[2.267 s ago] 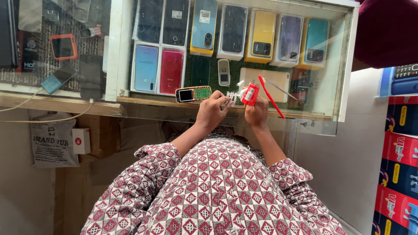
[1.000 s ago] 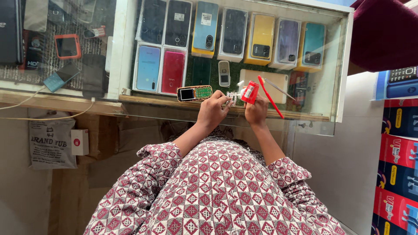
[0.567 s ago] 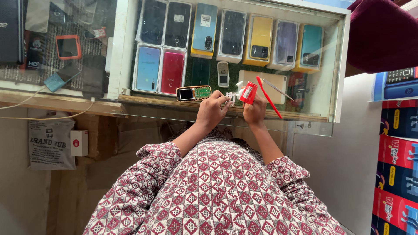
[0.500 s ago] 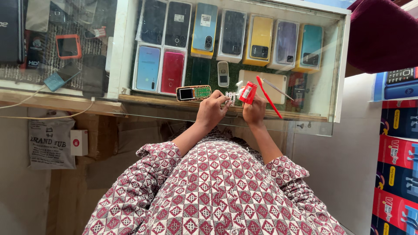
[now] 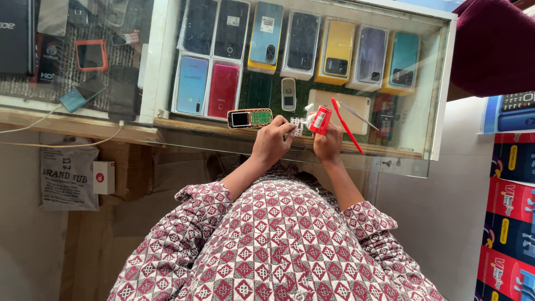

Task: The person applies adhesive from a tube onto a keypad component at a glass display counter, then fits the keypad into an opened feature phone and presses it into place. They reassemble the phone, power it on, press keys to test it, and finally wipe the phone with a red brush.

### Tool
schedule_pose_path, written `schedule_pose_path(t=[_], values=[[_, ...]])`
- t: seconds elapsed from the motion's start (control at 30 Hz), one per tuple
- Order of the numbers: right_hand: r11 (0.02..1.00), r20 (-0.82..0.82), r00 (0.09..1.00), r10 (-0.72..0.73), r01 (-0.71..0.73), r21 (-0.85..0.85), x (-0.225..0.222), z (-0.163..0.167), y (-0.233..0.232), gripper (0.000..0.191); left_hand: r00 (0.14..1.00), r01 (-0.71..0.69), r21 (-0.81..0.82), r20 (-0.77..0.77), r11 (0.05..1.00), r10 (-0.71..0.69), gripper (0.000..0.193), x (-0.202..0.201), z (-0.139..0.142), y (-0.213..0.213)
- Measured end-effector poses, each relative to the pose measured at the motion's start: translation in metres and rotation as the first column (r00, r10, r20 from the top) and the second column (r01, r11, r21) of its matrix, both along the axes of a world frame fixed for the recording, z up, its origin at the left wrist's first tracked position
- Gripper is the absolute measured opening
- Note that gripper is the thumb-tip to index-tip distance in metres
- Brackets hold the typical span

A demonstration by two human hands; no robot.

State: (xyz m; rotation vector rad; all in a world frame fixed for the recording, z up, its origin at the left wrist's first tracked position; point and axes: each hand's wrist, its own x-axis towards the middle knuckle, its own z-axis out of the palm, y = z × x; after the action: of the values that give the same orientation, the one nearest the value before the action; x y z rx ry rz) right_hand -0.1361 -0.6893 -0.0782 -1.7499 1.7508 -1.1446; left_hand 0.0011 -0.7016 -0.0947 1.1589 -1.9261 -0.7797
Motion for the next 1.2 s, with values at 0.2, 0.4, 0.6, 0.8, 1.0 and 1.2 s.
schedule_pose_path(t=[0.2,0.4,0.6,0.8,1.0,1.2], values=[[0.999,0.043,0.999,0.032,-0.032,-0.009,-0.001,-0.004,0.001,0.021,1.0,-0.008,0.011,0.001,1.0,0.008,0.01,0.0,-0.002,-0.001],[0.999,-0.002,0.999,0.043,-0.043,-0.009,-0.002,-0.007,0.001,0.024,1.0,-0.014,0.018,0.007,1.0,0.014,0.012,0.001,-0.004,-0.001],[0.999,0.049,0.998,0.034,-0.035,0.032,0.0,-0.008,0.003,0.024,1.0,-0.016,0.01,0.003,1.0,0.016,0.013,0.002,-0.005,0.0],[0.998,0.01,0.999,0.053,-0.053,0.02,-0.001,-0.009,0.003,0.024,1.0,-0.011,0.013,0.002,1.0,0.011,0.013,0.003,-0.005,-0.001],[0.998,-0.027,0.998,0.065,-0.065,0.015,-0.002,-0.011,0.005,0.021,1.0,-0.01,0.014,-0.004,1.0,0.011,0.011,0.005,-0.006,-0.001],[0.994,-0.075,0.993,0.095,-0.099,-0.041,-0.002,-0.013,0.006,0.022,1.0,-0.021,0.009,-0.001,1.0,0.021,0.011,0.005,-0.007,-0.001]])
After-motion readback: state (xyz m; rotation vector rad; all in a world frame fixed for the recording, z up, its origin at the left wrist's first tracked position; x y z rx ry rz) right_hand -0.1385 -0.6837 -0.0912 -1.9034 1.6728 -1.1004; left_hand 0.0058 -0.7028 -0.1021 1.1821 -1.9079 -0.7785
